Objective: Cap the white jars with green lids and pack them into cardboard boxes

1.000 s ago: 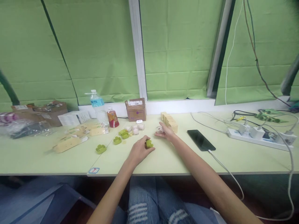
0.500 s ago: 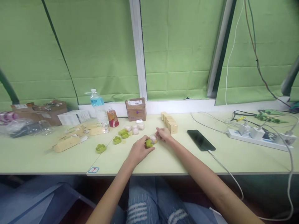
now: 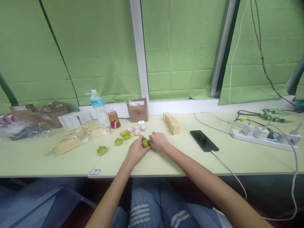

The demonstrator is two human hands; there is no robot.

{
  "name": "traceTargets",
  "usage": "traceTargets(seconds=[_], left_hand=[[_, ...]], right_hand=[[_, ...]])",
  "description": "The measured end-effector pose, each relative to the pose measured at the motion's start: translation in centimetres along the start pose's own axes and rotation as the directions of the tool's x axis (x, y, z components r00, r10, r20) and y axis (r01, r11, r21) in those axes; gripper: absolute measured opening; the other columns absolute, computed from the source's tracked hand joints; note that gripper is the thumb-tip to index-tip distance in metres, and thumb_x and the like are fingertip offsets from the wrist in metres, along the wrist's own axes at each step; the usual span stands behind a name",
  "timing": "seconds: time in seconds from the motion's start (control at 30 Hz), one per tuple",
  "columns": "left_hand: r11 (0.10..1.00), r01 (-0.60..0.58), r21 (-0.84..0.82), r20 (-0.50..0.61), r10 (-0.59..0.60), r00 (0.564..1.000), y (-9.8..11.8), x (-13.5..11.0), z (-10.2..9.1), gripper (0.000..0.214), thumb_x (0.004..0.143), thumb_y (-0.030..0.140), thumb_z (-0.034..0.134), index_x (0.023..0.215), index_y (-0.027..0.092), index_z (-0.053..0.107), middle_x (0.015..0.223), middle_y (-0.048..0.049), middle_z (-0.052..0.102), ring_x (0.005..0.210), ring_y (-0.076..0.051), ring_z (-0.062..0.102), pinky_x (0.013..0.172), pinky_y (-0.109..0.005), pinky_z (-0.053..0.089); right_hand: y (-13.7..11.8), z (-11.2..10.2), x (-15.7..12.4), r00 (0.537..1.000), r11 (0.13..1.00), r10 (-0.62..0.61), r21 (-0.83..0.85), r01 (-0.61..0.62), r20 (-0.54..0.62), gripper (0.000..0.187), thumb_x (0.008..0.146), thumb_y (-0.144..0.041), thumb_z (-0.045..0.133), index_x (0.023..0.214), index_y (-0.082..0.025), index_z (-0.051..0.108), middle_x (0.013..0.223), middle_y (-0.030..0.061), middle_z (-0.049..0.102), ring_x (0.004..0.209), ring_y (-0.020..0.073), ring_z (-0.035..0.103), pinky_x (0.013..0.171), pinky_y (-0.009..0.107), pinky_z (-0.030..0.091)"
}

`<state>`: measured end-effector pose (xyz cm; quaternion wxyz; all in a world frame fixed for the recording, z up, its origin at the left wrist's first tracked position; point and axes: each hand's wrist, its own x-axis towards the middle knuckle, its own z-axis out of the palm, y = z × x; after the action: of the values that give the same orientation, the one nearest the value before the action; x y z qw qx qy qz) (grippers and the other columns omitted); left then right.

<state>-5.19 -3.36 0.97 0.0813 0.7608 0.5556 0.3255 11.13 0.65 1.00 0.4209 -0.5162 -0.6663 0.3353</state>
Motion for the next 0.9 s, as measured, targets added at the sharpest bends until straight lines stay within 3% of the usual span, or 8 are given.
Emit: traceTargets(seconds=[0.13,0.23,0.4,0.53,0.63,0.73,0.83,0.9], left_hand=[[0.998,-0.036,-0.045,-0.051,0.034,0.998,-1.2,0.3,0.2,0.032,0.077,0.036,0.075,0.100,0.021,0.057,0.100,-0.0055,0.067,0.089,-0.024,0.064,0.076,-0.033,0.046],[0.995,-0.069,-0.067,-0.054,0.065,0.996,-1.4,0.3,0.4,0.034,0.077,0.038,0.075,0.101,0.021,0.057,0.106,-0.0058,0.064,0.092,-0.023,0.063,0.079,-0.034,0.048],[0.992,-0.083,-0.092,-0.012,0.082,0.997,-0.6,0.1,0.7,0.033,0.078,0.037,0.075,0.102,0.022,0.057,0.106,-0.0058,0.065,0.095,-0.024,0.063,0.082,-0.035,0.049],[0.993,-0.082,-0.087,-0.007,0.081,0.997,-0.1,0.1,0.6,0.032,0.078,0.036,0.075,0.100,0.021,0.057,0.106,-0.0061,0.065,0.097,-0.024,0.063,0.083,-0.035,0.049],[0.994,-0.080,-0.081,-0.005,0.079,0.997,-0.1,0.1,0.5,0.031,0.078,0.036,0.075,0.099,0.021,0.057,0.104,-0.0057,0.065,0.096,-0.024,0.063,0.082,-0.035,0.050],[0.994,-0.074,-0.077,-0.004,0.074,0.997,0.0,0.1,0.5,0.031,0.078,0.036,0.075,0.098,0.021,0.056,0.104,-0.0054,0.065,0.095,-0.023,0.062,0.082,-0.035,0.049],[0.994,-0.068,-0.080,-0.002,0.068,0.998,0.0,0.1,0.5,0.032,0.078,0.036,0.075,0.099,0.021,0.056,0.105,-0.0055,0.064,0.095,-0.023,0.062,0.082,-0.035,0.050],[0.994,-0.066,-0.082,0.000,0.066,0.998,0.0,0.1,0.5,0.032,0.078,0.036,0.075,0.099,0.021,0.056,0.106,-0.0057,0.064,0.095,-0.023,0.062,0.082,-0.035,0.050]], right_hand=[[0.2,-1.0,1.2,0.996,0.944,0.088,0.322,-0.075,-0.027,0.033,0.088,-0.035,0.068,0.062,-0.017,0.058,0.074,0.0067,0.065,0.082,0.0194,0.065,0.068,0.024,0.049],[0.5,-2.8,2.1,0.982,0.785,0.187,0.604,-0.136,-0.022,0.037,0.098,-0.041,0.047,0.074,-0.016,0.059,0.065,0.0040,0.061,0.057,0.0128,0.057,0.049,0.019,0.046],[1.0,-4.7,2.5,0.953,0.459,0.304,0.876,-0.149,0.002,0.043,0.103,-0.036,0.026,0.080,-0.016,0.056,0.064,0.0049,0.059,0.055,0.0110,0.057,0.043,0.015,0.050],[1.3,-4.5,2.6,0.920,0.312,0.390,0.933,-0.181,0.048,0.055,0.106,-0.045,0.015,0.087,-0.015,0.057,0.066,0.0069,0.061,0.056,0.0124,0.062,0.042,0.016,0.052],[1.7,-4.2,2.8,0.888,0.283,0.455,0.934,-0.220,0.072,0.059,0.105,-0.056,0.014,0.088,-0.018,0.055,0.060,0.0040,0.058,0.054,0.0144,0.064,0.039,0.017,0.052],[2.1,-3.9,2.9,0.866,0.312,0.488,0.905,-0.290,0.109,0.062,0.103,-0.064,0.018,0.085,-0.017,0.055,0.055,0.0031,0.056,0.040,0.0119,0.053,0.028,0.015,0.037],[2.3,-3.8,3.0,0.873,0.370,0.472,0.872,-0.320,0.120,0.065,0.102,-0.067,0.020,0.080,-0.017,0.055,0.053,0.0052,0.058,0.029,0.0075,0.036,0.023,0.015,0.017],[2.3,-3.7,3.0,0.901,0.416,0.426,0.866,-0.276,0.082,0.066,0.102,-0.067,0.019,0.077,-0.017,0.055,0.054,0.0063,0.060,0.028,0.0068,0.032,0.025,0.016,0.013]])
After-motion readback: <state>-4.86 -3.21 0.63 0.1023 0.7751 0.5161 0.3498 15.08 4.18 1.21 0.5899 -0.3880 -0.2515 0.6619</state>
